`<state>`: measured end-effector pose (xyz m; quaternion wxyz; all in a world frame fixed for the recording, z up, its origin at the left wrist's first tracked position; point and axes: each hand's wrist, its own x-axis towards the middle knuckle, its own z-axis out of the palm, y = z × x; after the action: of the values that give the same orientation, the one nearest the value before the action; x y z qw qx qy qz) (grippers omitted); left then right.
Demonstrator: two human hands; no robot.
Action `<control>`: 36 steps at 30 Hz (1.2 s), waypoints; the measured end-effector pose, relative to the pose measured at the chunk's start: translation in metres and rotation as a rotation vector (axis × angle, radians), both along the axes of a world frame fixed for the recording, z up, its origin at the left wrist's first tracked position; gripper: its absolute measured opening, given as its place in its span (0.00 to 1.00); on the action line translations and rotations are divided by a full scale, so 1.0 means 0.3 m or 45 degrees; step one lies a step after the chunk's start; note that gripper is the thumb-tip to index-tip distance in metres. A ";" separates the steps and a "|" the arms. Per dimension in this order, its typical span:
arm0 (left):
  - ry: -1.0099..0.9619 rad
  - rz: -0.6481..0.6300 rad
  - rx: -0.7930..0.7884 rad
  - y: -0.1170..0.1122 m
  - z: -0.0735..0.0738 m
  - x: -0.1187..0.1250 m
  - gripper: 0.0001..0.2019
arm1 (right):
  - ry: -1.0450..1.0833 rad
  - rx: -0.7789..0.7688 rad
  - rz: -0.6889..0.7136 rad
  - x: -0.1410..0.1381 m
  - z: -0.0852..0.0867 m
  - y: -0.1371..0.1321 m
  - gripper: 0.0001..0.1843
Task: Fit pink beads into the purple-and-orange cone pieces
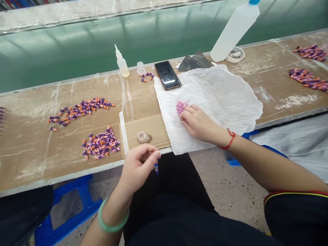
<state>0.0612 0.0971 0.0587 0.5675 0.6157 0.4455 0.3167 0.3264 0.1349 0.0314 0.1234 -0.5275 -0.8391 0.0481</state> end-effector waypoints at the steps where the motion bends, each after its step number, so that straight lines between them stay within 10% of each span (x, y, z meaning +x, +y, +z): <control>1: 0.008 -0.007 0.035 0.009 0.000 0.022 0.10 | 0.044 0.003 0.047 -0.012 0.018 -0.016 0.10; 9: 0.027 -0.063 0.238 0.051 -0.012 0.122 0.08 | 0.262 0.057 0.341 -0.126 0.158 -0.123 0.10; 36: -0.151 -0.068 0.137 0.031 0.007 0.109 0.08 | 0.264 0.347 0.403 -0.151 0.183 -0.139 0.11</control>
<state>0.0939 0.1062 0.0609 0.5674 0.6370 0.3768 0.3610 0.2812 0.0932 0.0862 0.2699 -0.3601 -0.8930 0.0070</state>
